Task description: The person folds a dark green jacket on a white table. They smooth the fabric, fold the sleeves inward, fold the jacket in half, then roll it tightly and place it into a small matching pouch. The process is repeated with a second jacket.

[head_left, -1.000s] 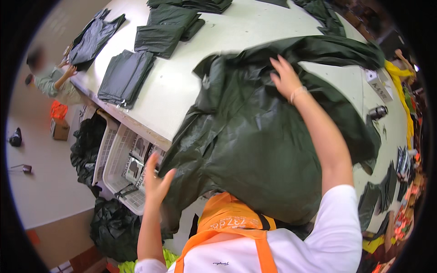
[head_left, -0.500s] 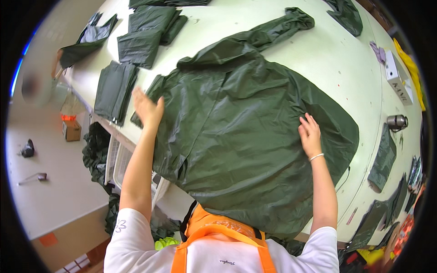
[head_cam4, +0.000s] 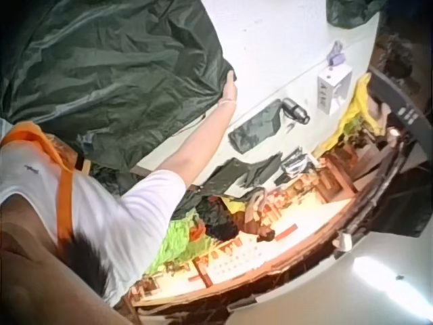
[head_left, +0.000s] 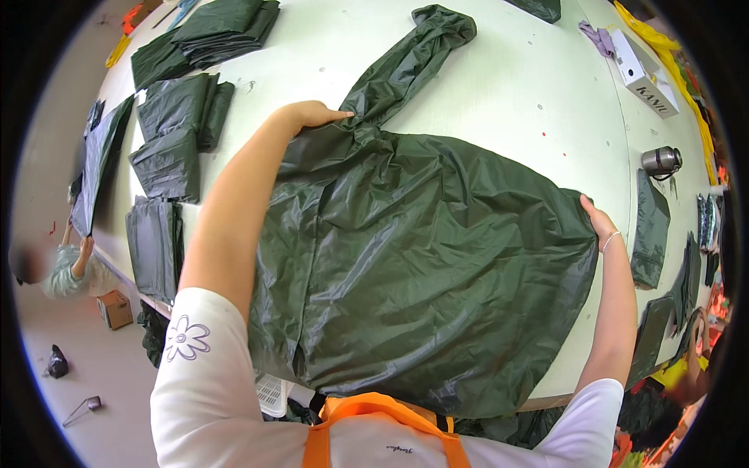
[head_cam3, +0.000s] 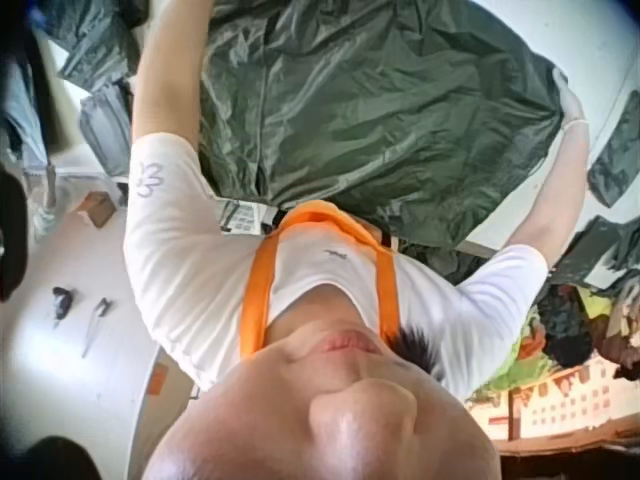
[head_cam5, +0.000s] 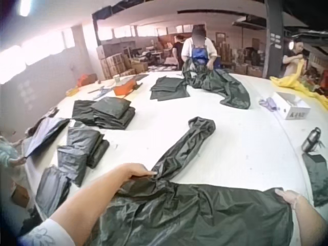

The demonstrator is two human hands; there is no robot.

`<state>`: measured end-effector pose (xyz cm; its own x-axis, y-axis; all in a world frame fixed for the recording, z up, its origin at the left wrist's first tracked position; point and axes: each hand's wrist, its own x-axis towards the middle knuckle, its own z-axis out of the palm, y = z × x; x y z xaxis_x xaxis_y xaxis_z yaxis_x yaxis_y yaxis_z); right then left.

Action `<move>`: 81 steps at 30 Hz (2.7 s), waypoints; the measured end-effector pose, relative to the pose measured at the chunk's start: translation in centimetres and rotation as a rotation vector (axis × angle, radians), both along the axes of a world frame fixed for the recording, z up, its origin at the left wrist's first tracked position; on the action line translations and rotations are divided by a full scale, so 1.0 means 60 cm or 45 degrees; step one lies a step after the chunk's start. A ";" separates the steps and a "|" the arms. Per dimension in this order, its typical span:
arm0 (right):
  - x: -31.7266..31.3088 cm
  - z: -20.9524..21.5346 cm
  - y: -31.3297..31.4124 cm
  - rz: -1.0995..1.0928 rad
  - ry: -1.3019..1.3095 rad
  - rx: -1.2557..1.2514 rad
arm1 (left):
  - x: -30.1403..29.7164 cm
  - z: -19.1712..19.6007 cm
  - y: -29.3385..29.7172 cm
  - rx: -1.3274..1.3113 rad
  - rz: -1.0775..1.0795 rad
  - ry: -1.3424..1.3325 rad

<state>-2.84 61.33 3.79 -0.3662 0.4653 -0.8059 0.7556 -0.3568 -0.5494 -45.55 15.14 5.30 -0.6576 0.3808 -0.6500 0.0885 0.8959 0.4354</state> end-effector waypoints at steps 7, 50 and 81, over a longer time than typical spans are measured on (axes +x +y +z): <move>-0.013 -0.053 0.072 0.145 0.032 1.261 | -0.212 -0.010 -0.139 0.688 0.642 1.243; 0.572 0.021 -0.547 1.422 0.093 1.319 | 0.735 -0.131 -0.682 0.011 0.619 1.377; 0.405 -0.046 -0.034 0.048 0.079 0.523 | 0.382 0.000 -0.529 0.608 0.630 0.387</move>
